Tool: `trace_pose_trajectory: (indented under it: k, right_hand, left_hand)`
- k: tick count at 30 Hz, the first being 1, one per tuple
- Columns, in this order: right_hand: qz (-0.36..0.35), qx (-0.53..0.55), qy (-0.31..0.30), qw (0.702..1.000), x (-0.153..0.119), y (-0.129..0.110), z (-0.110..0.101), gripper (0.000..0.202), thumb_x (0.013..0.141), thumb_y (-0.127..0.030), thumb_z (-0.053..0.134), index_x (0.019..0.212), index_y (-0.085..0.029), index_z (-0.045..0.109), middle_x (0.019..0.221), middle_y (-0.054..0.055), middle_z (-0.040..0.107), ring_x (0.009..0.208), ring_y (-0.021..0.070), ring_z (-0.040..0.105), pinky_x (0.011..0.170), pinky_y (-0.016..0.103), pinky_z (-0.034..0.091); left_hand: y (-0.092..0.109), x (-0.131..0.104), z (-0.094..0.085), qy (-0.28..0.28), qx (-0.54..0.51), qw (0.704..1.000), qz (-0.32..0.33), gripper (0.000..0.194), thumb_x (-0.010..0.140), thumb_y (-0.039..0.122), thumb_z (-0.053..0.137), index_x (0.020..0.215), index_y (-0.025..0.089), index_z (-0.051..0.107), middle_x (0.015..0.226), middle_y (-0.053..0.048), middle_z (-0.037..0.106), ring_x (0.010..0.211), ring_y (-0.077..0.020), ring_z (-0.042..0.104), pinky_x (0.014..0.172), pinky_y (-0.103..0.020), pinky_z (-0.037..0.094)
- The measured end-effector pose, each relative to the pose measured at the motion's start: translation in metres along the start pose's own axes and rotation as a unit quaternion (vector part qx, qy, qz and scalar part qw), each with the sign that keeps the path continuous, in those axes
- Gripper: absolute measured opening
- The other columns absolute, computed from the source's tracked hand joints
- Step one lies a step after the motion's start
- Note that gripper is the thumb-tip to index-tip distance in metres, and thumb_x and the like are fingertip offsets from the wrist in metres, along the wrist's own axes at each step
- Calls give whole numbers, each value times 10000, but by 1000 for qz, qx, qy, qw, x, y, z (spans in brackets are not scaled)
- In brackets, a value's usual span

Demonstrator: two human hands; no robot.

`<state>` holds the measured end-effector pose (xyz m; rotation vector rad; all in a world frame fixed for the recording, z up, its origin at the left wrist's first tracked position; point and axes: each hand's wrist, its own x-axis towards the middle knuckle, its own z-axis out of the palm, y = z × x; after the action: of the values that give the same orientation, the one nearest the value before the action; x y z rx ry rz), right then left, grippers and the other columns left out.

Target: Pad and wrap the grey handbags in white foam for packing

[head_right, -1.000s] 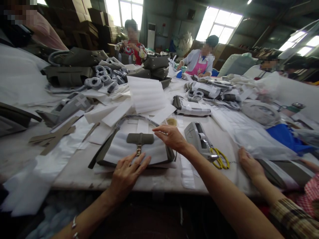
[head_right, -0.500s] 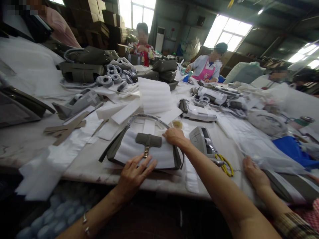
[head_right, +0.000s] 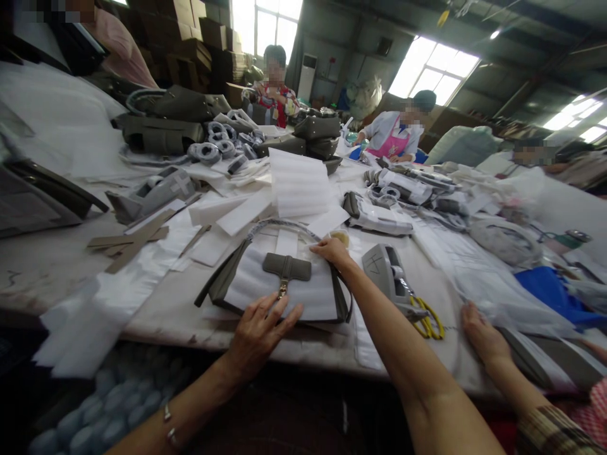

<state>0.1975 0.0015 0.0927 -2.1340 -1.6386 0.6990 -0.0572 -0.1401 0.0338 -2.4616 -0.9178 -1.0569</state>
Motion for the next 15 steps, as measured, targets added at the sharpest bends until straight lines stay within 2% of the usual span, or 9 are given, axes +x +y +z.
trace_pose_trajectory:
  k: [3,9,12,15]
  right_hand:
    - [-41,122,19,991,-7,2,0,428,665,-596,701,689,-175,629,606,-12,596,598,145,545,555,261,405]
    - [-111,278,45,953,-34,-10,-9,422,620,-538,773,817,-189,640,794,-4,677,733,140,605,707,268,480]
    - [-137,283,16,949,-59,-11,-14,389,659,-469,800,910,-187,706,816,15,718,747,165,644,711,290,502]
    - [-181,183,7,966,-93,-5,-14,223,774,-401,746,889,-210,759,820,25,758,750,198,686,704,310,529]
  left_hand:
    - [-1,1,-1,-4,3,1000,5,372,994,170,456,1323,273,595,1205,-61,669,1176,-263,589,977,-409,448]
    - [-3,6,2,-17,16,1000,14,376,988,175,473,1333,280,582,1222,-67,654,1167,-252,592,959,-407,459]
    - [-4,7,3,-12,14,1000,14,375,990,174,469,1332,280,584,1228,-67,654,1168,-253,591,948,-406,464]
    - [-3,7,3,-17,16,1000,13,375,990,168,468,1331,271,586,1221,-69,661,1175,-259,587,966,-421,459]
